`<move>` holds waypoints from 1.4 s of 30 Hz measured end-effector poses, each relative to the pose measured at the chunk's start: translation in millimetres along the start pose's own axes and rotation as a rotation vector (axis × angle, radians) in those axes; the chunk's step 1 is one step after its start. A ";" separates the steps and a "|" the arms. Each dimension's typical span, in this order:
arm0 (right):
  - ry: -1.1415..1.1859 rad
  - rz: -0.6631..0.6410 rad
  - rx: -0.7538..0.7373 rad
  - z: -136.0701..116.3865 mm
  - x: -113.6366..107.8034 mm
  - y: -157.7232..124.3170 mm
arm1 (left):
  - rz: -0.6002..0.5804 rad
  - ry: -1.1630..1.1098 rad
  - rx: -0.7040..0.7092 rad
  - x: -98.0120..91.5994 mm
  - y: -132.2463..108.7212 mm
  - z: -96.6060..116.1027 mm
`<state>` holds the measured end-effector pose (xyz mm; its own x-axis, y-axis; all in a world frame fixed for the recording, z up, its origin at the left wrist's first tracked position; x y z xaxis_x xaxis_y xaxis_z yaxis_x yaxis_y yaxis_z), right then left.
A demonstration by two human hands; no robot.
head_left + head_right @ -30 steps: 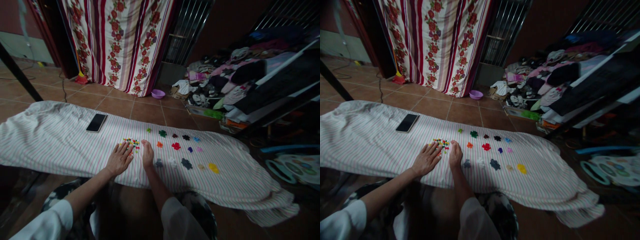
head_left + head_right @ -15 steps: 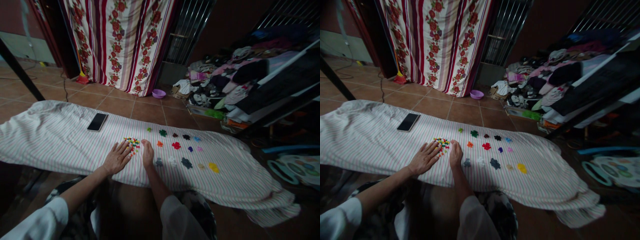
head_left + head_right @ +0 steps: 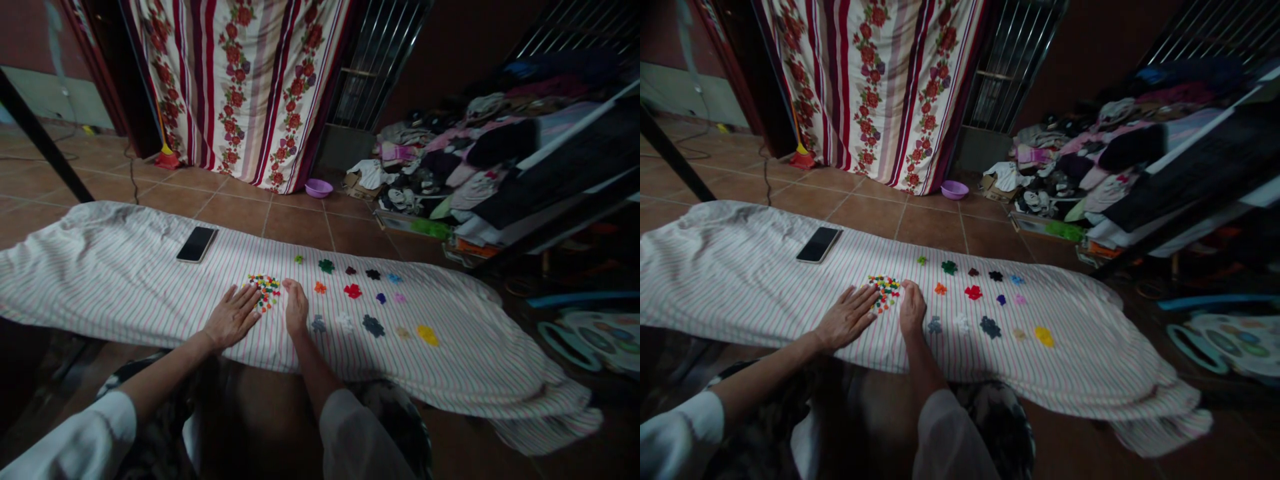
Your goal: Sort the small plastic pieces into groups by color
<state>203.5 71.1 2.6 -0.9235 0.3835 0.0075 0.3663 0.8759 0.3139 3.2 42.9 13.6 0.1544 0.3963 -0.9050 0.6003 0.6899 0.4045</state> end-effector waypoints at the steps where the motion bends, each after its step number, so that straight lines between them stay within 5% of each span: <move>1: -0.004 0.001 0.008 -0.2 -0.1 -0.1 | -0.004 -0.003 0.003 -0.8 -1.8 -2.1; 11: -0.149 -0.035 -0.121 -0.5 1.7 2.0 | -0.022 0.008 -0.254 -6.9 -14.9 -39.0; 21: -0.390 -0.225 -0.527 -34.1 9.2 -13.6 | -0.094 0.002 -0.431 -10.9 -7.3 -32.6; 32: -0.700 -0.516 -0.477 -48.7 27.6 -25.1 | -0.051 -0.019 -0.454 -10.6 -7.5 -32.9; 42: -0.702 -0.507 -0.508 -50.0 31.2 -31.2 | 0.050 0.007 -0.427 -8.9 -9.2 -33.2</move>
<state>157.6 41.1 40.5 -0.6210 0.2293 -0.7496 -0.2947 0.8179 0.4942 -29.8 53.1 22.4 0.1691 0.4387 -0.8826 0.2129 0.8581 0.4673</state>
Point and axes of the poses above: each hand's wrist, its own y-axis towards the middle knuckle, its own x-axis out of the palm, z = x × y, the point moved 2 cm from there along y, towards the middle knuckle, and after that the axes turned 6 degrees about y, right-handed, at the moved point
